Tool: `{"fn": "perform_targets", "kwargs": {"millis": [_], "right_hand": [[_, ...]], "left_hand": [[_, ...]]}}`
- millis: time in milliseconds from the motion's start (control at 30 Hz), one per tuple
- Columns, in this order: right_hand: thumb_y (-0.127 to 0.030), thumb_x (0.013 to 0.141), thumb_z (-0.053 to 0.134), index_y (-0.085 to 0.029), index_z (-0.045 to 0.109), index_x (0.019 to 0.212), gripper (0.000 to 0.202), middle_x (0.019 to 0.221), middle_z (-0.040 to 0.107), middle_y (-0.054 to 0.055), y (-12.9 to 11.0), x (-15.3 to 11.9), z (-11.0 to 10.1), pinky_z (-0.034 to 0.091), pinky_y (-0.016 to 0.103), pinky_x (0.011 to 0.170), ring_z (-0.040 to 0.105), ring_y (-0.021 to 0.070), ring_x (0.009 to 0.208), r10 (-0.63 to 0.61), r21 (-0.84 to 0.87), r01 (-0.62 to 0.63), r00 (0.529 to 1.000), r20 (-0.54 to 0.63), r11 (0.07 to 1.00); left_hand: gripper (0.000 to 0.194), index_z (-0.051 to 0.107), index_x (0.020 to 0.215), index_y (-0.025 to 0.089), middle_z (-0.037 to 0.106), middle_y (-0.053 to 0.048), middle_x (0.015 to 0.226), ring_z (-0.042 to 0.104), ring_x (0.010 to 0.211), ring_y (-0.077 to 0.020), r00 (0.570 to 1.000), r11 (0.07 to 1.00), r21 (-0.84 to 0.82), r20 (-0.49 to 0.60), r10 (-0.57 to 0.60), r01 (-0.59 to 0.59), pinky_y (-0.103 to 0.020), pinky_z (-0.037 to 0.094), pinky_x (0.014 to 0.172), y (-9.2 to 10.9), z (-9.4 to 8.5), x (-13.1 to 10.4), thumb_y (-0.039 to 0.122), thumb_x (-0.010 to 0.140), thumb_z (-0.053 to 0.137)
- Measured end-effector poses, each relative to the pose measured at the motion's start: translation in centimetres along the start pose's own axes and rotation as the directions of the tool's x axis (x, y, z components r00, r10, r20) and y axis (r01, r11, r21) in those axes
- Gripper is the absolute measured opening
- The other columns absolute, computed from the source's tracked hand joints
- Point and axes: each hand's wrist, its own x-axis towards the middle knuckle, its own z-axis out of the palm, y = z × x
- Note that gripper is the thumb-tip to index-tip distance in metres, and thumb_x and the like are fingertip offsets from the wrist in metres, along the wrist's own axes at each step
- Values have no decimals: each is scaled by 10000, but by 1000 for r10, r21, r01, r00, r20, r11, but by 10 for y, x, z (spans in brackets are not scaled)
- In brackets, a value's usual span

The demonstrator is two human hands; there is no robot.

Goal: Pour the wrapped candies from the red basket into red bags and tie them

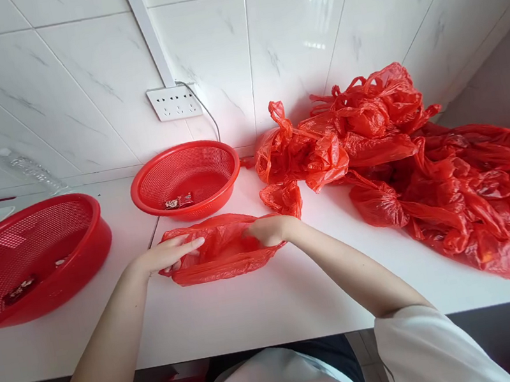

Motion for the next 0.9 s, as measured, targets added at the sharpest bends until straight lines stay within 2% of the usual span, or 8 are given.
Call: {"fn": "perform_targets", "kwargs": {"millis": [100, 200, 333, 433, 500, 600, 800, 900], "right_hand": [[-374, 888, 575, -205, 662, 1058, 255, 967, 734, 49, -1, 24, -22, 548, 241, 691, 688, 135, 768, -76, 447, 143, 984, -164, 883], [-568, 938, 441, -128, 613, 1037, 483, 939, 700, 157, 9, 60, -39, 577, 302, 590, 689, 177, 660, 373, 729, 24, 847, -378, 684], [-578, 833, 626, -97, 557, 1127, 568, 1021, 634, 208, 30, 104, -40, 549, 357, 436, 664, 206, 534, 683, 873, -162, 693, -231, 460], [-439, 895, 583, -121, 537, 1158, 415, 1063, 623, 166, 36, 122, -30, 589, 358, 495, 674, 175, 551, 649, 934, -55, 734, -202, 354], [-350, 940, 502, -130, 545, 1128, 293, 1041, 638, 126, 35, 127, -24, 613, 333, 566, 674, 141, 573, 619, 947, 20, 752, -226, 321], [-284, 942, 473, -125, 560, 1060, 216, 964, 663, 97, 29, 126, -20, 621, 304, 602, 662, 126, 597, 601, 954, 104, 756, -259, 280], [-273, 914, 497, -153, 579, 979, 159, 897, 696, 64, 22, 102, -29, 608, 273, 614, 662, 133, 647, 599, 932, 216, 718, -354, 291], [-296, 909, 498, -169, 583, 1001, 178, 890, 707, 61, 22, 78, -39, 604, 279, 625, 680, 154, 694, 588, 916, 263, 704, -397, 303]], "left_hand": [[716, 629, 1255, 262, 755, -121, 974, 494, 391, -142, 997, 992, -119, -53, -57, 51, -285, 347, 432, -4, 2, 3, 724, 708, 595], [693, 644, 1242, 248, 749, -123, 986, 619, 515, -203, 995, 999, -45, -102, -9, 4, -291, 414, 483, -4, 10, -4, 739, 774, 501], [513, 674, 1201, 273, 731, -86, 1019, 672, 926, -274, 913, 945, 230, -284, 292, -231, -307, 495, 637, 0, 22, -34, 618, 861, 505], [341, 702, 1127, 276, 718, -60, 1020, 648, 976, -226, 763, 832, 372, -357, 538, -412, -329, 523, 777, 4, 29, -56, 464, 927, 500], [245, 747, 977, 267, 690, -62, 1118, 622, 1040, -214, 574, 722, 498, -444, 688, -480, -382, 491, 934, 2, 29, -62, 368, 931, 529], [188, 773, 860, 261, 536, -70, 1400, 450, 1315, -300, 387, 689, 629, -571, 724, -360, -525, 355, 1098, -13, 25, -55, 318, 892, 596], [337, 702, 1171, 271, 581, -87, 1335, 571, 1202, -278, 680, 875, 385, -560, 473, -292, -456, 454, 1043, -51, 24, -30, 387, 879, 579], [517, 567, 1357, 267, 597, -77, 1330, 586, 1197, -254, 740, 897, 255, -507, 442, -361, -410, 448, 1061, -52, 27, -22, 297, 841, 595]]}}
